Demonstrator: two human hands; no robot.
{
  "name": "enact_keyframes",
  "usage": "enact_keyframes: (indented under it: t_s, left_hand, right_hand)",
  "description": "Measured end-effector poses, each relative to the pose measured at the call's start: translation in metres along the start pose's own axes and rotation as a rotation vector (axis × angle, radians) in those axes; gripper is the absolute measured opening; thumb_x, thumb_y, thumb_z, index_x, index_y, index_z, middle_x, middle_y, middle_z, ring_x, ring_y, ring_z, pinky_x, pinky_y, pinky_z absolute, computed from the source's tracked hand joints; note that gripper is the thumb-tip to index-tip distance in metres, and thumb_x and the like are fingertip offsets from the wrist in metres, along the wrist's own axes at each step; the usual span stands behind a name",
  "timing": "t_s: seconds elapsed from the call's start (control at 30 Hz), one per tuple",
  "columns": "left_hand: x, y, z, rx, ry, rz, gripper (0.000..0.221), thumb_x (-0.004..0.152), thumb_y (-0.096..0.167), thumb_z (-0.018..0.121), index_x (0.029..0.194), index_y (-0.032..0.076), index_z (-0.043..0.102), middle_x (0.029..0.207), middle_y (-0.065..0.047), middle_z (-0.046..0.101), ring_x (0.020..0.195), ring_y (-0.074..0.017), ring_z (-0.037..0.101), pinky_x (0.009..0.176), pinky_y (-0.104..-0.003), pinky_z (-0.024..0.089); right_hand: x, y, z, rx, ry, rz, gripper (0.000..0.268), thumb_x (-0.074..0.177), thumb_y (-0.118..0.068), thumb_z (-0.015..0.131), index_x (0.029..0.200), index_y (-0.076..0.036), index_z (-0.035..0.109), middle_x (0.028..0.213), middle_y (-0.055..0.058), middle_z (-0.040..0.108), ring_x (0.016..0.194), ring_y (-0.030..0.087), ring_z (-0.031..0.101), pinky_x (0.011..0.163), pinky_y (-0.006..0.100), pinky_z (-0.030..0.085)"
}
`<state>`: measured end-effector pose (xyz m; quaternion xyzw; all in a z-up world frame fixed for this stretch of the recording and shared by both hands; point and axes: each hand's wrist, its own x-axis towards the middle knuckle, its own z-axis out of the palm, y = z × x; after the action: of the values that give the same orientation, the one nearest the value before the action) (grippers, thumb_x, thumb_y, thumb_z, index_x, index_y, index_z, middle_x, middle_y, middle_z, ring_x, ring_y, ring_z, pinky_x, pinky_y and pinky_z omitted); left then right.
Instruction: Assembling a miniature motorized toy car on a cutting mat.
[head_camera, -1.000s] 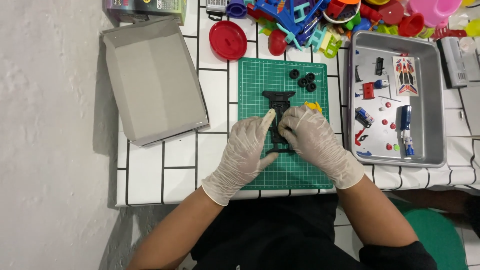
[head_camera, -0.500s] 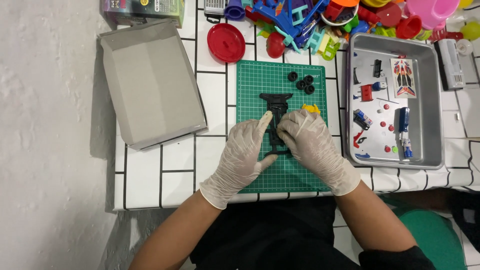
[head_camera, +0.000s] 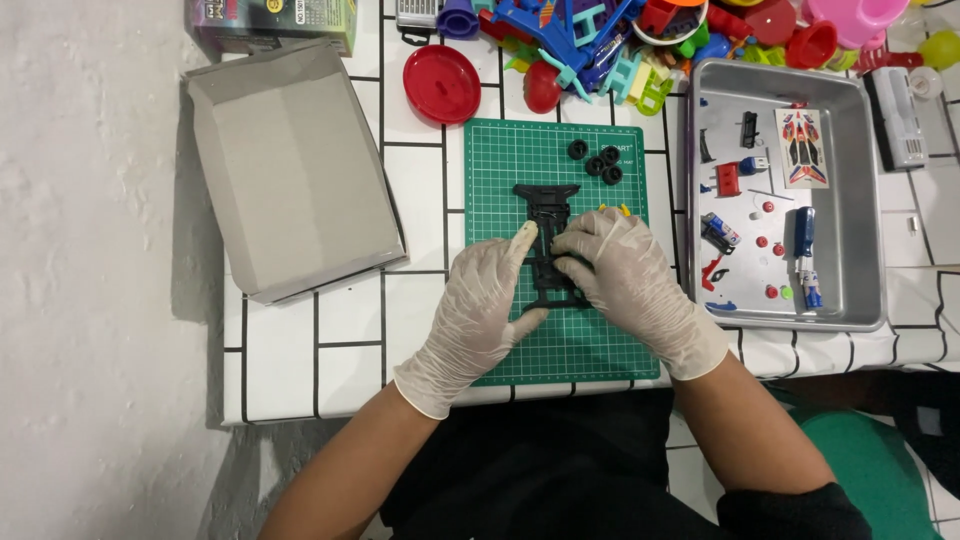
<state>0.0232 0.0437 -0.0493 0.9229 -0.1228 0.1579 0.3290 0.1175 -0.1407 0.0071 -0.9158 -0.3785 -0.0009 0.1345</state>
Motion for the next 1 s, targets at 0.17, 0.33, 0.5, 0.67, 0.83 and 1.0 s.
enact_keyframes:
  t_s: [0.17, 0.33, 0.5, 0.67, 0.83, 1.0]
  left_hand:
    - [0.0, -0.001, 0.002, 0.013, -0.01, -0.001, 0.103, 0.078, 0.037, 0.085, 0.159, 0.005, 0.03, 0.123, -0.015, 0.059, 0.127, -0.0321, 0.051, 0.117, -0.05, 0.033]
    - [0.0, -0.003, 0.003, 0.0, -0.019, 0.002, 0.1, 0.078, 0.036, 0.085, 0.157, 0.003, 0.032, 0.124, -0.015, 0.06, 0.128, -0.0318, 0.051, 0.118, -0.05, 0.032]
    - [0.001, -0.002, 0.001, -0.018, -0.009, 0.014, 0.1, 0.077, 0.034, 0.087, 0.156, 0.003, 0.034, 0.122, -0.015, 0.06, 0.127, -0.0311, 0.052, 0.118, -0.049, 0.033]
    - [0.002, 0.0, -0.001, -0.011, -0.009, 0.01, 0.099, 0.078, 0.034, 0.086, 0.156, 0.004, 0.033, 0.124, -0.015, 0.059, 0.127, -0.0316, 0.052, 0.118, -0.05, 0.033]
    - [0.001, -0.004, 0.003, -0.031, 0.004, 0.012, 0.099, 0.078, 0.034, 0.086, 0.156, 0.003, 0.033, 0.124, -0.015, 0.06, 0.128, -0.0313, 0.052, 0.118, -0.05, 0.033]
    - [0.001, -0.003, 0.003, -0.007, 0.024, 0.025, 0.097, 0.076, 0.034, 0.087, 0.153, 0.001, 0.037, 0.122, -0.016, 0.06, 0.126, -0.0328, 0.053, 0.117, -0.05, 0.035]
  right_hand:
    - [0.003, 0.001, 0.005, -0.044, -0.067, 0.012, 0.013, 0.085, -0.026, 0.079, 0.096, -0.021, 0.075, 0.103, 0.0, 0.069, 0.099, 0.026, 0.065, 0.089, 0.04, 0.05]
    - [0.005, 0.003, 0.011, -0.006, -0.122, 0.075, 0.014, 0.085, -0.026, 0.08, 0.097, -0.021, 0.075, 0.105, 0.0, 0.068, 0.103, 0.025, 0.064, 0.092, 0.039, 0.048]
    - [0.007, 0.008, 0.016, 0.062, -0.156, 0.119, 0.015, 0.081, -0.021, 0.082, 0.094, -0.019, 0.074, 0.105, 0.0, 0.067, 0.106, 0.025, 0.063, 0.094, 0.039, 0.047]
    - [0.008, 0.006, 0.018, 0.098, -0.136, 0.171, 0.015, 0.083, -0.022, 0.08, 0.096, -0.02, 0.074, 0.103, 0.0, 0.067, 0.105, 0.025, 0.063, 0.093, 0.039, 0.048]
    - [0.006, 0.002, 0.015, 0.076, -0.152, 0.167, 0.02, 0.081, -0.023, 0.08, 0.101, -0.021, 0.074, 0.105, 0.001, 0.067, 0.107, 0.027, 0.062, 0.093, 0.042, 0.049]
    - [0.0, 0.004, 0.023, 0.036, -0.051, 0.15, 0.015, 0.085, -0.024, 0.076, 0.099, -0.022, 0.073, 0.104, -0.001, 0.067, 0.107, 0.025, 0.063, 0.088, 0.04, 0.05]
